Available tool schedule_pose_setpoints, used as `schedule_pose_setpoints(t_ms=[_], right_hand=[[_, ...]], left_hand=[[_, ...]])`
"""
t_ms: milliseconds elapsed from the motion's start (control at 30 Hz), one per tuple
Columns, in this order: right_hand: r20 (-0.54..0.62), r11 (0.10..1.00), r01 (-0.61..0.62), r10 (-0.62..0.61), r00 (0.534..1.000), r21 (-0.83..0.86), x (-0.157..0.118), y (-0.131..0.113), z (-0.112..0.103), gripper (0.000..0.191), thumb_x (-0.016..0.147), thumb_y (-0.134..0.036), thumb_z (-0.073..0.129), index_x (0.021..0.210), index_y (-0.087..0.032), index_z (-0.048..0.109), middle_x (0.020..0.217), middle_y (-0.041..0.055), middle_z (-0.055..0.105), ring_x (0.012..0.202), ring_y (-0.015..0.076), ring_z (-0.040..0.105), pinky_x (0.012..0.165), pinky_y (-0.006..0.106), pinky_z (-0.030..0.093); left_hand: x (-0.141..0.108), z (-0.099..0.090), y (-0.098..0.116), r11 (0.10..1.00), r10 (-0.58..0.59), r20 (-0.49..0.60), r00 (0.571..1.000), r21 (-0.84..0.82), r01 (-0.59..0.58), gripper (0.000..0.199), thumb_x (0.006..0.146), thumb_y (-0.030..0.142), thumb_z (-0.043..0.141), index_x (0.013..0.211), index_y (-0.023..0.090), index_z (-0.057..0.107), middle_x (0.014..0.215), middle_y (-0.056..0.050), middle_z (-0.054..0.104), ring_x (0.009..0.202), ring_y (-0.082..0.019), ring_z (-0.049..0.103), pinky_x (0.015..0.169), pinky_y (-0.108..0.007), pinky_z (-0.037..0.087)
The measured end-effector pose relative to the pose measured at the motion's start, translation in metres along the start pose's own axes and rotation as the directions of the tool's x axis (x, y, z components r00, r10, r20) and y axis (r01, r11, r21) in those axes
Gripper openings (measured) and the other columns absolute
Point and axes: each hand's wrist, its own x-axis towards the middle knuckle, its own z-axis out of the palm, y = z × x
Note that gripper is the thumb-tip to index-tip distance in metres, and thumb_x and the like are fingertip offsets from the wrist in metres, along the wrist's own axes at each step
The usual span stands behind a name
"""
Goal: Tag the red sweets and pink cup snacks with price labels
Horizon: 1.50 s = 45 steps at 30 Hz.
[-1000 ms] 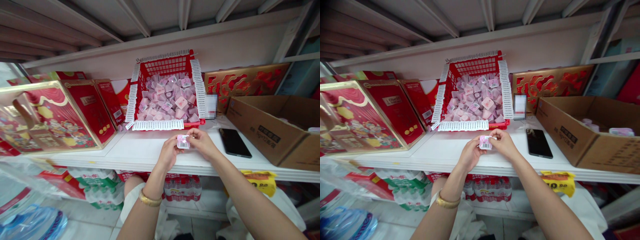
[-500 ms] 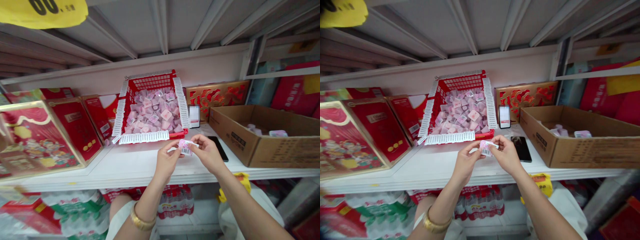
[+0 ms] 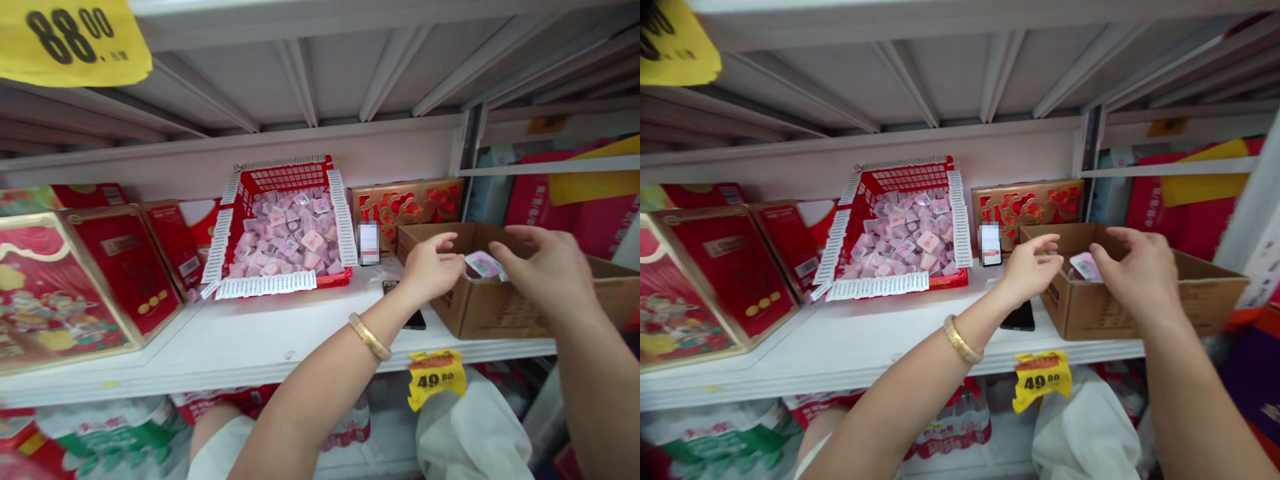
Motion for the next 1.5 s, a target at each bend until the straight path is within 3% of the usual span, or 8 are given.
schedule_pose_setpoints(t_ms=[100, 267, 467, 633, 967, 1233, 1367, 1500], right_hand=[[-0.179, 0.976, 0.057, -0.096, 0.979, -0.212, -0.009, -0.008, 0.002, 0.028, 0.073, -0.032, 0.067, 0.099, -0.021, 0.071, 0.085, 0.012, 0.063, 0.085, 0.0298, 0.061, 0.077, 0.045, 0.048], [-0.247, 0.928, 0.371, -0.351, 0.903, 0.04, -0.04, -0.054, 0.034, 0.018, 0.076, -0.025, 0.065, 0.09, -0.017, 0.071, 0.083, 0.0086, 0.066, 0.065, 0.0164, 0.058, 0.061, 0.03, 0.048], [-0.013, 0.854, 0.462, -0.473, 0.881, 0.239, -0.075, -0.095, 0.097, 0.014, 0.081, -0.023, 0.058, 0.091, -0.019, 0.068, 0.082, 0.0055, 0.066, 0.076, 0.0191, 0.061, 0.073, 0.033, 0.048], [0.175, 0.838, 0.474, -0.527, 0.831, 0.272, -0.095, -0.116, 0.142, 0.016, 0.083, -0.022, 0.056, 0.093, -0.02, 0.068, 0.085, 0.0064, 0.067, 0.085, 0.0221, 0.061, 0.081, 0.035, 0.046], [0.488, 0.872, 0.452, -0.482, 0.728, 0.187, -0.103, -0.146, 0.202, 0.028, 0.085, -0.017, 0.05, 0.104, -0.018, 0.07, 0.09, 0.0095, 0.064, 0.086, 0.0228, 0.06, 0.078, 0.033, 0.045], [0.522, 0.896, 0.438, -0.41, 0.748, 0.077, -0.108, -0.157, 0.215, 0.027, 0.087, -0.02, 0.05, 0.104, -0.017, 0.071, 0.094, 0.0127, 0.065, 0.084, 0.0239, 0.061, 0.075, 0.033, 0.045], [0.513, 0.912, 0.403, -0.385, 0.767, 0.08, -0.108, -0.158, 0.216, 0.025, 0.086, -0.02, 0.051, 0.1, -0.016, 0.07, 0.093, 0.012, 0.065, 0.084, 0.0242, 0.061, 0.075, 0.033, 0.044], [0.477, 0.912, 0.386, -0.402, 0.782, 0.136, -0.108, -0.154, 0.219, 0.021, 0.083, -0.019, 0.053, 0.094, -0.015, 0.07, 0.087, 0.0108, 0.065, 0.081, 0.0234, 0.059, 0.073, 0.033, 0.043]], left_hand=[[-0.016, -0.018, -0.008, 0.995, 0.089, -0.04, 0.995, 0.049, -0.087, 0.038, 0.074, 0.009, 0.061, 0.112, 0.015, 0.067, 0.111, -0.012, 0.065, 0.08, -0.013, 0.065, 0.073, -0.024, 0.053], [-0.046, -0.1, -0.012, 0.933, 0.297, -0.228, 0.927, 0.277, -0.231, 0.034, 0.073, 0.01, 0.06, 0.104, 0.02, 0.071, 0.105, -0.009, 0.066, 0.078, -0.014, 0.063, 0.072, -0.025, 0.051], [-0.07, -0.232, -0.011, 0.647, 0.326, -0.442, 0.836, 0.749, 0.144, 0.039, 0.075, 0.017, 0.06, 0.112, 0.015, 0.069, 0.104, -0.012, 0.067, 0.083, -0.02, 0.062, 0.085, -0.034, 0.049], [-0.087, -0.291, -0.014, 0.293, 0.21, -0.41, 0.888, 0.892, 0.343, 0.04, 0.077, 0.024, 0.059, 0.114, 0.016, 0.07, 0.108, -0.016, 0.068, 0.101, -0.029, 0.063, 0.093, -0.039, 0.046], [-0.088, -0.303, -0.013, 0.13, 0.02, -0.264, 0.964, 0.957, 0.259, 0.036, 0.081, 0.026, 0.054, 0.112, 0.023, 0.071, 0.109, -0.013, 0.07, 0.101, -0.028, 0.065, 0.087, -0.037, 0.049], [-0.088, -0.308, -0.017, 0.187, 0.117, -0.272, 0.955, 0.951, 0.248, 0.034, 0.081, 0.02, 0.051, 0.108, 0.015, 0.071, 0.104, -0.015, 0.071, 0.099, -0.028, 0.066, 0.089, -0.035, 0.048], [-0.093, -0.31, -0.021, 0.377, 0.267, -0.402, 0.876, 0.88, 0.289, 0.033, 0.08, 0.017, 0.051, 0.107, 0.013, 0.069, 0.103, -0.014, 0.071, 0.097, -0.026, 0.065, 0.092, -0.036, 0.047], [-0.108, -0.29, -0.027, 0.849, 0.31, -0.64, 0.703, 0.52, 0.099, 0.028, 0.076, 0.022, 0.058, 0.101, 0.015, 0.067, 0.101, -0.01, 0.069, 0.09, -0.02, 0.066, 0.087, -0.034, 0.051]])
